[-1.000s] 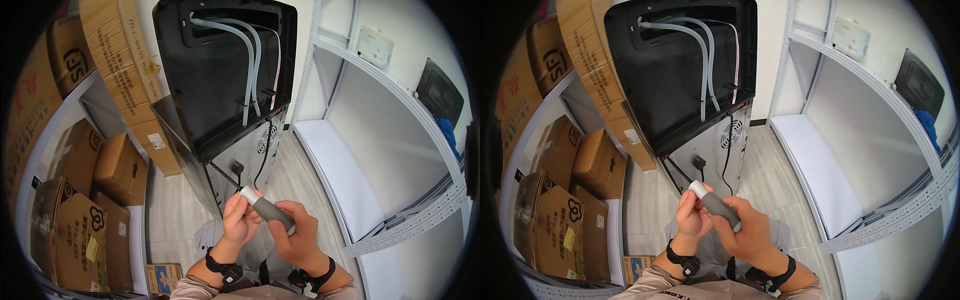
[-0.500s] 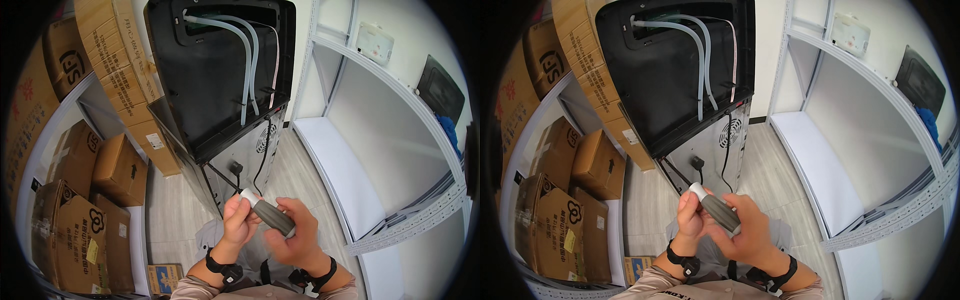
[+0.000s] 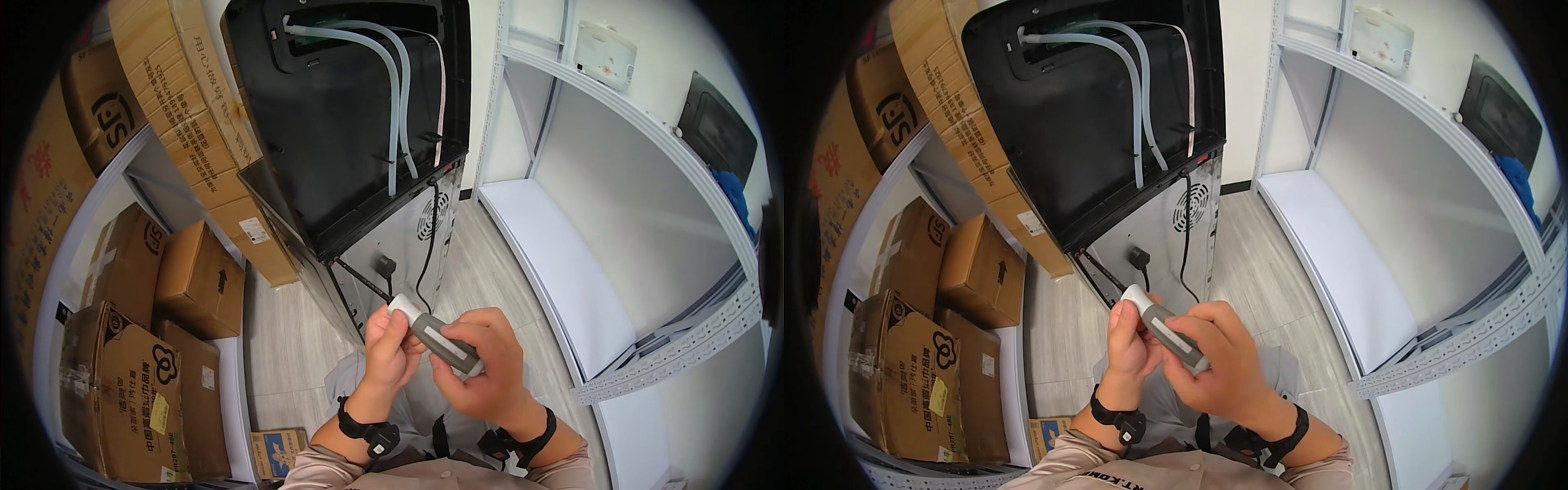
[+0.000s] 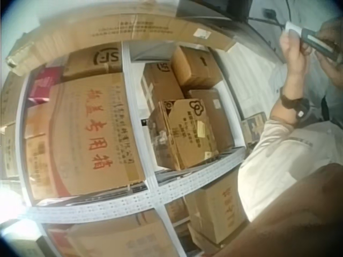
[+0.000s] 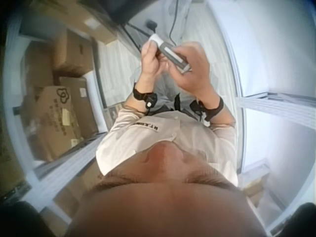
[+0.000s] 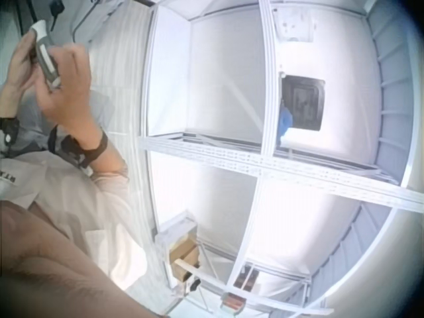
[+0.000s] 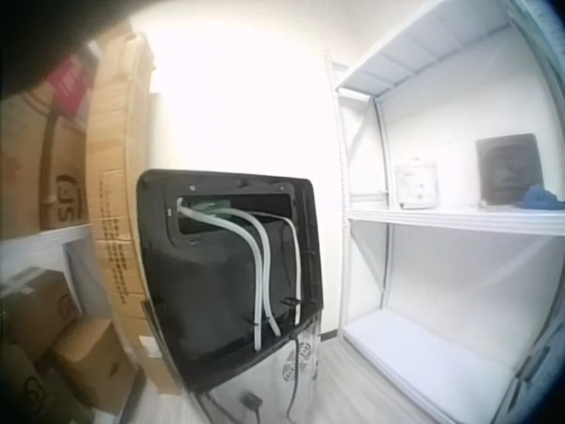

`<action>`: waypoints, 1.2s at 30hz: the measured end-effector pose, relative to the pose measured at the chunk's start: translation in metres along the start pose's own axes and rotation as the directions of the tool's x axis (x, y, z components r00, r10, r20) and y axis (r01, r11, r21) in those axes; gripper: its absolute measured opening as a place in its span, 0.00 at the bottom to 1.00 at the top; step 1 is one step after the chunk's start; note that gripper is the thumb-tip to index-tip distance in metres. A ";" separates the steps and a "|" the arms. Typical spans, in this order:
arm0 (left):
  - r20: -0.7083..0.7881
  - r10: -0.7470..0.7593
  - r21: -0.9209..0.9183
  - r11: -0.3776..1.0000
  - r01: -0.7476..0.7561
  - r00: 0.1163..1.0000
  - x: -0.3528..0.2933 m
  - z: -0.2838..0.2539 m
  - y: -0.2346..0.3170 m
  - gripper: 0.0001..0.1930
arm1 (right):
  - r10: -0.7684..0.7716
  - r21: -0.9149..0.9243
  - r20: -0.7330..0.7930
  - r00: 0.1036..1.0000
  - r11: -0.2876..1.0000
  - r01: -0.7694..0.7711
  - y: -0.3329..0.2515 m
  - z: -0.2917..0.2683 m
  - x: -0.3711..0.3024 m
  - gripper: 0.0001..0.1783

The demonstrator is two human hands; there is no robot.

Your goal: The person uses a screwdriver to remove screws from the back panel of a black electronic device, detaches the panel, and places it on a nearby shelf. The person then continues to unscrew additional fasteners from the device's chassis.

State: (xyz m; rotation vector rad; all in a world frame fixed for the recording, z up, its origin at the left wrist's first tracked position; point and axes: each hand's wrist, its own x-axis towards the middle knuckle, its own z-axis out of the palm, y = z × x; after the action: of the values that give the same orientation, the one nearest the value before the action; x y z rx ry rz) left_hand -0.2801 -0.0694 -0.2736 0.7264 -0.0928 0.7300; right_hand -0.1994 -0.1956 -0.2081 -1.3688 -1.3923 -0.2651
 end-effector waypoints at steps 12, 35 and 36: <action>-0.040 0.018 0.022 1.000 -0.017 0.999 -0.005 0.006 -0.001 0.19 | 0.171 0.106 -0.010 0.985 0.980 -0.169 -0.009 0.000 0.002 0.23; 0.064 -0.022 -0.131 0.991 0.030 0.998 -0.001 0.003 0.005 0.17 | 0.249 0.137 0.021 0.968 0.959 -0.250 -0.009 -0.002 -0.002 0.24; 0.071 -0.021 -0.150 0.988 0.031 0.997 -0.002 0.003 0.005 0.17 | 0.287 0.127 0.045 0.957 0.948 -0.291 -0.009 -0.003 -0.004 0.23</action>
State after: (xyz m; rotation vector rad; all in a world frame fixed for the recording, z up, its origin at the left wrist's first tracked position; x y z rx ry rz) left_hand -0.2842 -0.0696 -0.2687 0.6068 -0.1999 0.6650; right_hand -0.2061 -0.2027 -0.2057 -1.4473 -1.1884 0.0394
